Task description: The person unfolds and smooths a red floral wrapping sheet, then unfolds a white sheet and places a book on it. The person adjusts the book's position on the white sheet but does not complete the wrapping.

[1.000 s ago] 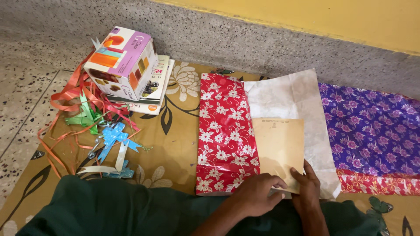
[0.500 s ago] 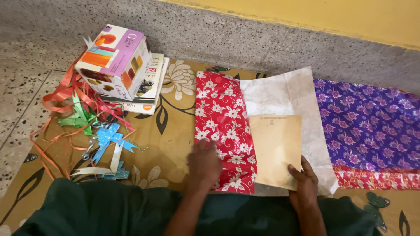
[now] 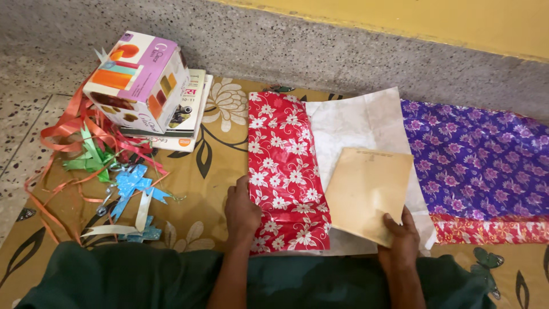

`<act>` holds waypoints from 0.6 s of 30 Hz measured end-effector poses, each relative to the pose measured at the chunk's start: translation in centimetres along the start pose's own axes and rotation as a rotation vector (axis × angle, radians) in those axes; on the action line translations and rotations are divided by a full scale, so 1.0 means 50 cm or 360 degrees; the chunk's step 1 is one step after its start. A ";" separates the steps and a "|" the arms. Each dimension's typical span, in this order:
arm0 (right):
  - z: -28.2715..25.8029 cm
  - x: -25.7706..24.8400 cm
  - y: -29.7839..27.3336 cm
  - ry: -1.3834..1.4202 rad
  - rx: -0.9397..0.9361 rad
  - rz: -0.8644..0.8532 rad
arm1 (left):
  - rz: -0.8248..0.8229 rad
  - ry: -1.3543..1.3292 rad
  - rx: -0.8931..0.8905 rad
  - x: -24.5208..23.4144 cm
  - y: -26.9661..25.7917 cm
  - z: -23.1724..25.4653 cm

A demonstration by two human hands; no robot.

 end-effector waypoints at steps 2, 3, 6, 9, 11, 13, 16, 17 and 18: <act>0.002 -0.002 0.001 -0.0009 0.0004 0.0001 | 0.0033 -0.0068 0.0000 -0.002 0.002 0.004; 0.005 -0.002 0.000 -0.0008 0.0003 -0.0004 | 0.0061 -0.0121 -0.0010 -0.006 0.004 0.007; 0.013 -0.002 -0.003 -0.0009 0.0036 -0.0012 | 0.0244 -0.0041 0.0109 -0.028 0.004 0.027; 0.017 0.006 -0.004 0.0049 0.0017 -0.0086 | 0.0158 0.0135 0.0347 -0.029 -0.020 0.074; 0.020 0.011 -0.005 0.0067 0.0012 -0.0125 | -0.0063 0.0274 0.0588 -0.008 -0.066 0.113; 0.026 0.014 -0.005 0.0048 0.0032 -0.0131 | -0.0335 0.0441 0.0783 0.021 -0.120 0.143; 0.033 0.011 -0.007 0.0046 0.0035 -0.0122 | -0.0639 0.0675 0.0859 0.050 -0.167 0.148; 0.034 0.009 -0.007 0.0049 0.0029 -0.0120 | -0.0670 0.0738 0.0873 0.057 -0.176 0.142; 0.036 0.011 -0.005 0.0054 0.0021 -0.0119 | -0.0699 0.0802 0.0888 0.064 -0.181 0.135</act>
Point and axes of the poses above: each hand's wrist, its own y-axis towards the middle knuckle, its own x-axis out of the palm, z = x × y, the point moved 4 cm from there along y, towards the middle knuckle, and after that the axes turned 8 degrees about -x, right-handed, at the moved point
